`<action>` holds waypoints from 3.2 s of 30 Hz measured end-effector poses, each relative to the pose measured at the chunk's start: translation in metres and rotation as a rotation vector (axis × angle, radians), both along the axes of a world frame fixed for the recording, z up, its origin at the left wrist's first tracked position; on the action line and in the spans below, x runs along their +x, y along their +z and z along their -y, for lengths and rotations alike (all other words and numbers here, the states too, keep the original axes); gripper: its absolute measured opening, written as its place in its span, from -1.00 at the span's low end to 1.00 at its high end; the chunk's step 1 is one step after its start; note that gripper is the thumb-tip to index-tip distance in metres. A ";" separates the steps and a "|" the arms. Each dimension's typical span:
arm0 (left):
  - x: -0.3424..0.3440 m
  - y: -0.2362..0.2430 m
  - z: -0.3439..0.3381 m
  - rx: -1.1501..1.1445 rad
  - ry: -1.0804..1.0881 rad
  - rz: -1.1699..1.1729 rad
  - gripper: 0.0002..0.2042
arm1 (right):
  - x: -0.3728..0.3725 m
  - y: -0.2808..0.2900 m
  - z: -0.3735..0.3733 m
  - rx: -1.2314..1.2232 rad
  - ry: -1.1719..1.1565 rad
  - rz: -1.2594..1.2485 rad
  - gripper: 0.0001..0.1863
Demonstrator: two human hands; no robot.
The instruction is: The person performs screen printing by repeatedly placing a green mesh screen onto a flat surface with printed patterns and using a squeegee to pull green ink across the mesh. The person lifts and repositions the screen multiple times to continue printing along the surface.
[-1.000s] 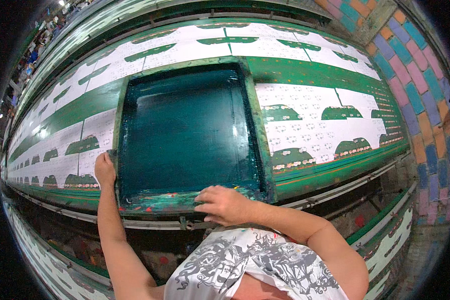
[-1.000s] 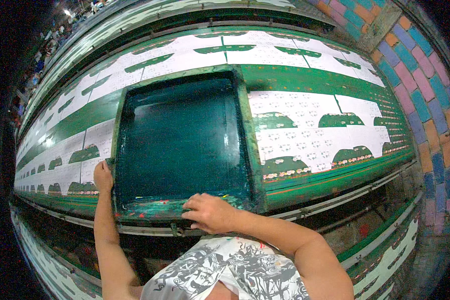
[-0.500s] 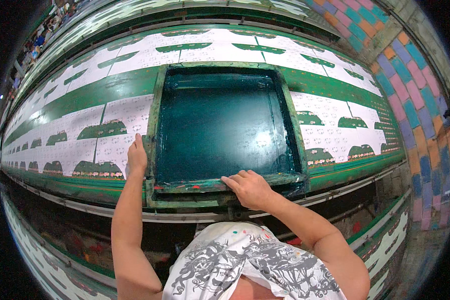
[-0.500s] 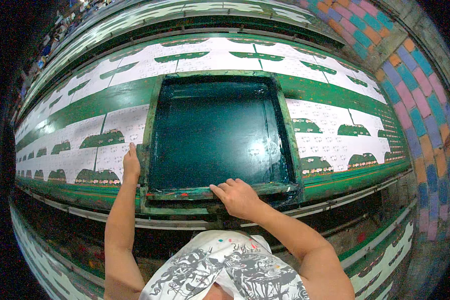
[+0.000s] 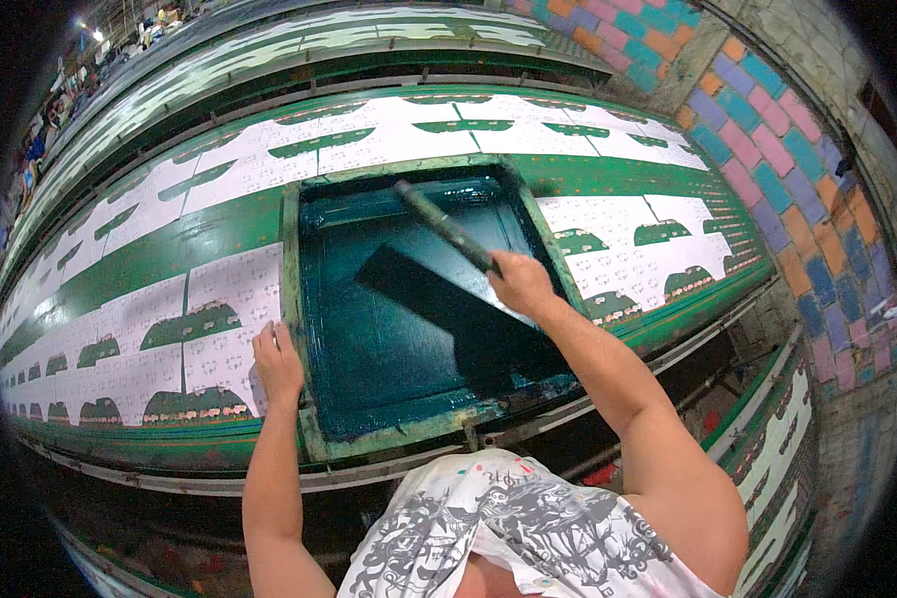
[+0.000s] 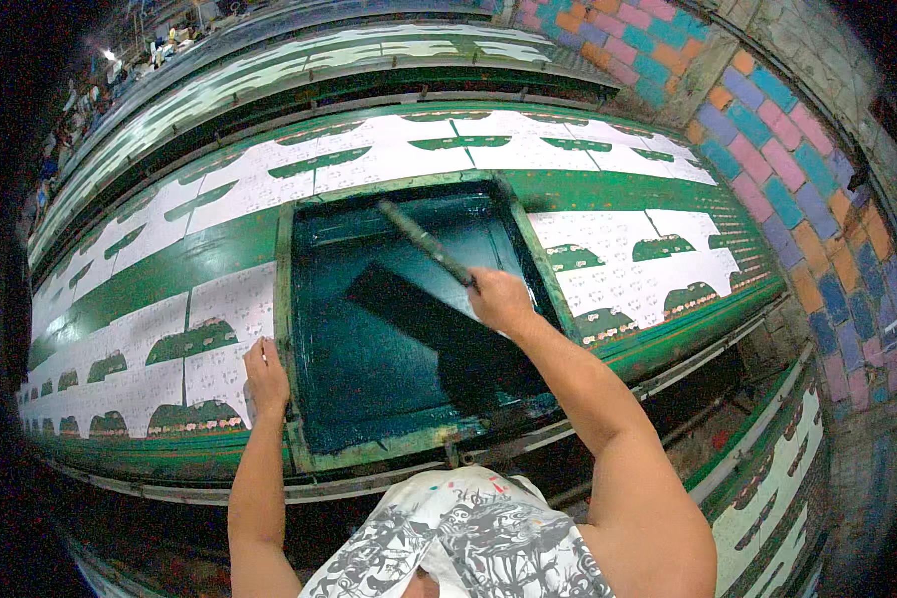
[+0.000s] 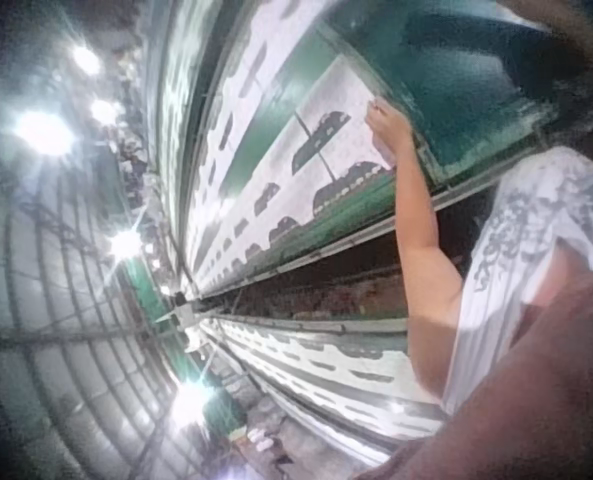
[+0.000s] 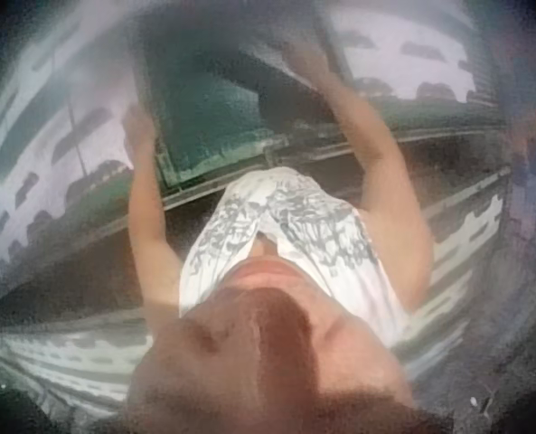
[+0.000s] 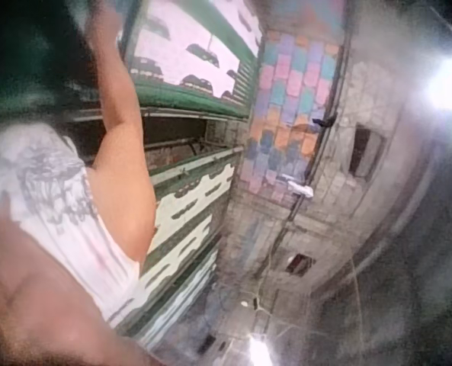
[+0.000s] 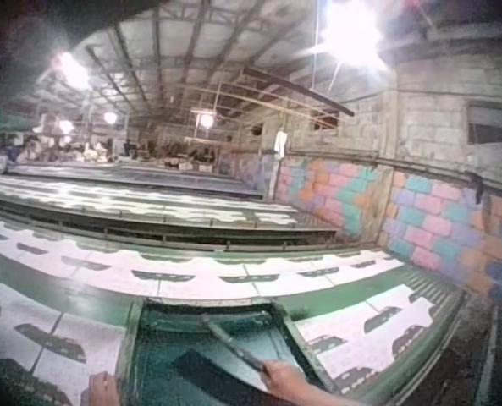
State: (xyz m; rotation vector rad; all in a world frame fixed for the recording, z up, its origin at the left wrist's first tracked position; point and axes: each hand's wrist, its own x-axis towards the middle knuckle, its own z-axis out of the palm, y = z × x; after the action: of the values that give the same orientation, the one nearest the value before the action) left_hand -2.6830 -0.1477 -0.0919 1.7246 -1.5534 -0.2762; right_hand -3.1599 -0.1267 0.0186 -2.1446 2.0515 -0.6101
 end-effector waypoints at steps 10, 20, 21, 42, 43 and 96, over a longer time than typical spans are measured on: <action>-0.009 0.009 -0.003 0.007 -0.023 0.010 -0.52 | -0.083 -0.047 0.056 0.003 -0.533 -0.124 -0.79; -0.005 0.000 -0.003 0.015 0.001 0.006 -0.51 | -0.051 -0.056 0.051 0.046 -0.457 -0.272 -0.85; -0.008 0.007 -0.004 0.018 -0.002 -0.008 -0.51 | -0.045 -0.058 0.050 -0.012 -0.394 -0.291 -0.84; 0.009 -0.012 0.000 -0.097 0.114 -0.112 -0.46 | 0.075 -0.039 -0.111 0.027 0.736 -0.072 -0.53; 0.008 -0.013 0.001 -0.083 0.126 -0.091 -0.46 | 0.073 -0.038 -0.118 0.020 0.758 -0.097 -0.53; 0.059 0.013 0.028 0.384 0.220 -0.382 -0.21 | -0.223 -0.046 -0.070 -0.136 0.077 1.493 -0.27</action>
State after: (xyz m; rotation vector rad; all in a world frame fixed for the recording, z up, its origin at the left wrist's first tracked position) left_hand -2.6241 -0.1756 -0.0784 1.9726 -1.0694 -0.7819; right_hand -3.3832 -0.0571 -0.0277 -1.0024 1.0313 -1.6378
